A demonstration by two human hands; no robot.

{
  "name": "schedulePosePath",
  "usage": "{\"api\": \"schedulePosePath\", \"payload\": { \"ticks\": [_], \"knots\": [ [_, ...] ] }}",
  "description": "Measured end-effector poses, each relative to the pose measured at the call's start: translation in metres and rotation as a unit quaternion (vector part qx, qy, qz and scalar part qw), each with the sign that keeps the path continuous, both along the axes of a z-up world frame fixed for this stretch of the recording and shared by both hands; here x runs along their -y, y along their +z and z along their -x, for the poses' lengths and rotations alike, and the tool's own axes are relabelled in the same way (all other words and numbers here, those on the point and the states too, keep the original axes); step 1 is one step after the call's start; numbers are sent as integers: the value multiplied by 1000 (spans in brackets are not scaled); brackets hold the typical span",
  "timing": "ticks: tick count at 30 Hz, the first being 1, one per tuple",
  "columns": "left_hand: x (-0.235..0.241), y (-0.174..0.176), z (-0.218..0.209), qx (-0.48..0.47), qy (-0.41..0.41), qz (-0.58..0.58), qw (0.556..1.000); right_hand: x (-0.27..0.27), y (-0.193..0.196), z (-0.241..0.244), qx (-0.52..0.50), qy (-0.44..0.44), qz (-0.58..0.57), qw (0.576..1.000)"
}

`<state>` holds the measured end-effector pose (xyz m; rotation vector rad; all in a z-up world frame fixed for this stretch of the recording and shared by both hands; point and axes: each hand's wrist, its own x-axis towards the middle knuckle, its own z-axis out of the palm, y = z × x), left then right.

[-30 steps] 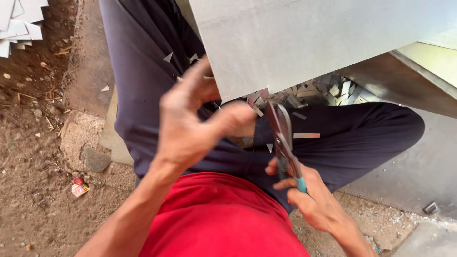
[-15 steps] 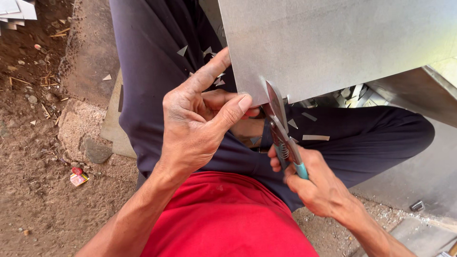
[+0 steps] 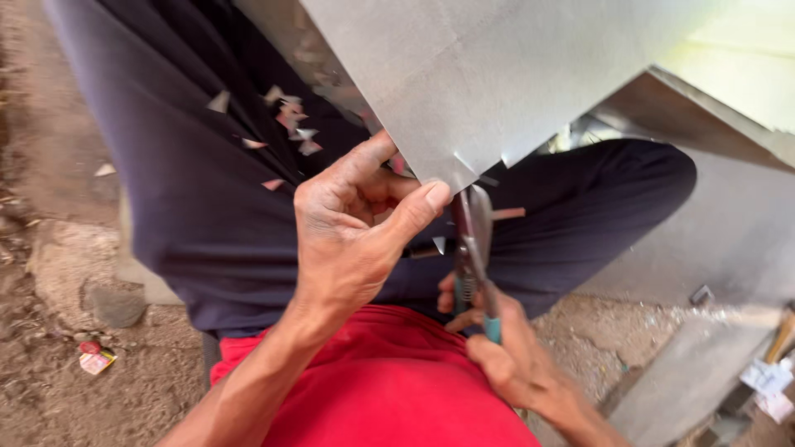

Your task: The person uses shears to cut small pieces off the edges of rectangular metal sheets while sitting on the ground.

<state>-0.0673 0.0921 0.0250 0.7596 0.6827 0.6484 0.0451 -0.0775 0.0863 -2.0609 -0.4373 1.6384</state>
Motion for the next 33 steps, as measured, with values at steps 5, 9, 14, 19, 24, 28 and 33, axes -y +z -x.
{"api": "schedulePosePath", "payload": {
  "ticks": [5,9,14,19,24,28,33],
  "knots": [
    [8,1,-8,-32,-20,18,999,0,-7,13,43,-24,-43,998],
    [8,4,-8,-19,-14,21,1000,-7,-5,11,71,-8,-23,997],
    [11,0,-7,-29,-6,9,1000,-3,-10,5,144,58,25,987],
    [7,-14,3,52,-39,34,997,8,-10,1,102,17,39,994],
    [13,-27,-13,172,-56,31,983,56,-12,5,144,-17,8,989],
    [24,-26,-22,213,-46,62,974,100,-25,22,125,-116,18,985],
    [30,-20,-26,216,-56,62,973,124,-38,36,113,-188,1,976]
  ]
}}
